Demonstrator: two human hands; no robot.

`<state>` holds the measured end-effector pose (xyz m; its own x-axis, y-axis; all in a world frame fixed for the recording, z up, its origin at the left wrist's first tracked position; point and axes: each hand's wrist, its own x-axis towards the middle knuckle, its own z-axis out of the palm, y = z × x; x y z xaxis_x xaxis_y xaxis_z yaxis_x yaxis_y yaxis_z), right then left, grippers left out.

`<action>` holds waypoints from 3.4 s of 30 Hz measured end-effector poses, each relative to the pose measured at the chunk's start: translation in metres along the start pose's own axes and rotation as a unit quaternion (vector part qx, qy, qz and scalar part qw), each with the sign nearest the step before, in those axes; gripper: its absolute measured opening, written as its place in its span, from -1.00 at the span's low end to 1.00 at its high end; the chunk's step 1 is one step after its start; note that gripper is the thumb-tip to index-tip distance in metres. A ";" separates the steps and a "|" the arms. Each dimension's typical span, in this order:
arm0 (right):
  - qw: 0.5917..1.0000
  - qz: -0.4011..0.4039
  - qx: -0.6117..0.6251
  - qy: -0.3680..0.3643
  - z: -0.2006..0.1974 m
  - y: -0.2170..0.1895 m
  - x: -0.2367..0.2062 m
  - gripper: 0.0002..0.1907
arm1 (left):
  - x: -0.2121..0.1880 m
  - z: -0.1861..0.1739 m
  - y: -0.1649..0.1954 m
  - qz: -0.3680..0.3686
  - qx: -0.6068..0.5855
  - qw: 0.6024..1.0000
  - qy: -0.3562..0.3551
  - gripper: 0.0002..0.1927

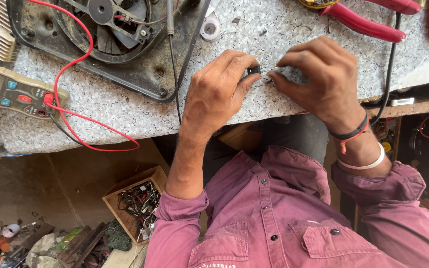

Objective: The person solders a small black electronic component using a soldering iron and solder wire, then uses pliers to trim the leads. The component is then placed onto a circuit board within a disassembled fan housing.

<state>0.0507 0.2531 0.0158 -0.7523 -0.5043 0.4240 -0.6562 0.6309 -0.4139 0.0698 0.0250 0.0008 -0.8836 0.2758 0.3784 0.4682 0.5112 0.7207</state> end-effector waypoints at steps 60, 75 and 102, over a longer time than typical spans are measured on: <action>1.000 -0.007 -0.019 -0.007 0.004 0.004 -0.011 -0.77 | -0.003 -0.002 0.005 0.006 0.021 1.000 0.009 -0.72; 0.998 0.028 0.050 -0.003 -0.004 -0.009 -0.002 -0.74 | -0.003 -0.007 0.007 0.011 0.019 1.000 0.011 -0.72; 0.995 0.077 0.070 0.007 -0.005 -0.007 -0.007 -0.75 | -0.004 -0.006 0.008 0.010 0.067 0.997 0.033 -0.73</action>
<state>0.0608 0.2553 0.0202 -0.8439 -0.3995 0.3582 -0.5363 0.6108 -0.5824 0.0775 0.0234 0.0084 -0.8708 0.2351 0.4318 0.4778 0.6118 0.6304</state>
